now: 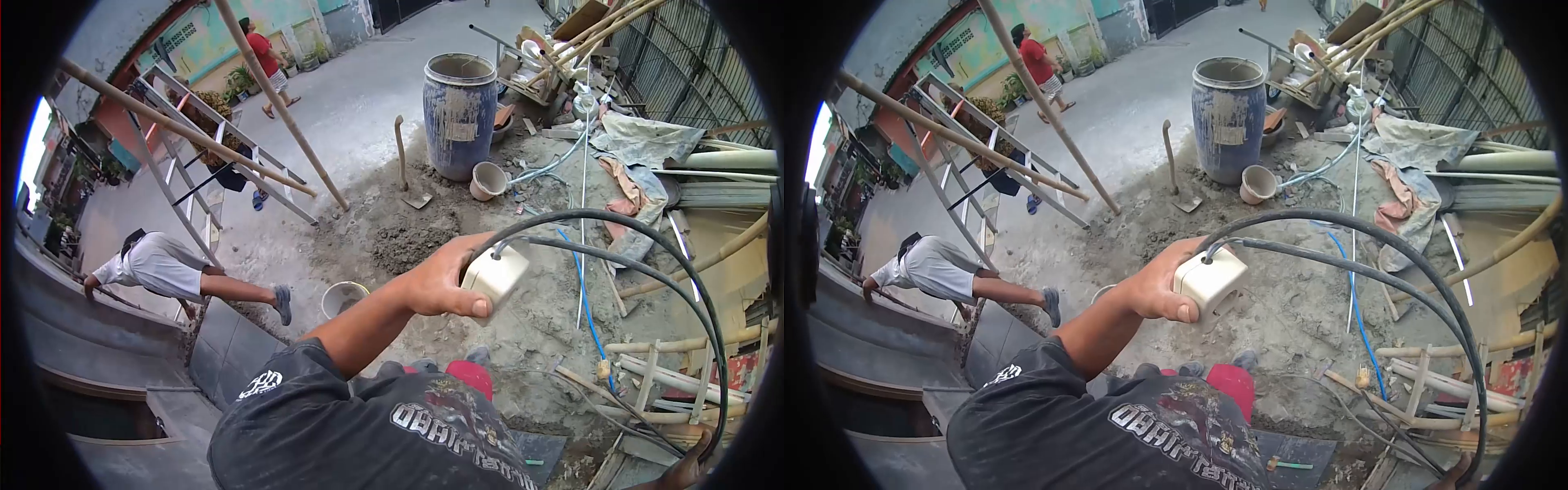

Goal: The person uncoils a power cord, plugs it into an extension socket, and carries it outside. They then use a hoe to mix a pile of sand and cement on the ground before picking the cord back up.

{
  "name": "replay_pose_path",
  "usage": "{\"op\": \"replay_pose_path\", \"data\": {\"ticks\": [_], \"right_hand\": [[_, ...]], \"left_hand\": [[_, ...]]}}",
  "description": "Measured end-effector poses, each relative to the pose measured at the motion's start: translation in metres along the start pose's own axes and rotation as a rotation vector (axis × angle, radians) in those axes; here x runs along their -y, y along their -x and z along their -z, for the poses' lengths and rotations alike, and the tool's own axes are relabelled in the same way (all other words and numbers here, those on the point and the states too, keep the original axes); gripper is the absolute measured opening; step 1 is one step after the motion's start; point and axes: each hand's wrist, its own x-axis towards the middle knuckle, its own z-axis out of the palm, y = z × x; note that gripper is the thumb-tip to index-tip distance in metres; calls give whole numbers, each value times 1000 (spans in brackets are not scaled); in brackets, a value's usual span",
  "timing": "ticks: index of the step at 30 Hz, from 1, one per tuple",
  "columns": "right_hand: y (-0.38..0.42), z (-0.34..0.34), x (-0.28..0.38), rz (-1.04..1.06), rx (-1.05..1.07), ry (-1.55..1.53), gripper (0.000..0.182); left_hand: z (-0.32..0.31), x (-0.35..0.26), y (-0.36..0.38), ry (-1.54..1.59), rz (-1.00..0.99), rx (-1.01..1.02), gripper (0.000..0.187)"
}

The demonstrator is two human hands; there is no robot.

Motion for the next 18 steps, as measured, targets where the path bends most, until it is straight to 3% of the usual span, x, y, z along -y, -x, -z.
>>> {"op": "replay_pose_path", "data": {"ticks": [2, 4, 5, 6, 8, 9, 12, 18], "right_hand": [[15, -17, -98, -221, 210, -216, 24], [-8, -81, -83, -360, 249, -387, 16], [-19, -121, -63, -352, 208, -450, 12], [-32, -151, -67, -244, 247, -464, 12], [-59, -208, -67, -101, 296, -441, 10], [-68, -236, -57, -192, 258, -536, 12], [-101, -292, -39, 4, 281, -518, 13], [-118, -362, -49, -8, 160, -571, 15]], "left_hand": [[16, 3, -12, -93, -10, -93, 80], [29, 7, -19, -121, -54, -212, 82], [34, 9, -18, -147, -47, -307, 88], [37, 10, -23, -113, -138, -380, 79], [46, 15, -22, -198, -184, -566, 93], [51, 16, -24, -228, -202, -619, 98], [84, 35, -25, -221, -243, -646, 96], [137, 56, -100, -324, -228, -579, 96]]}}
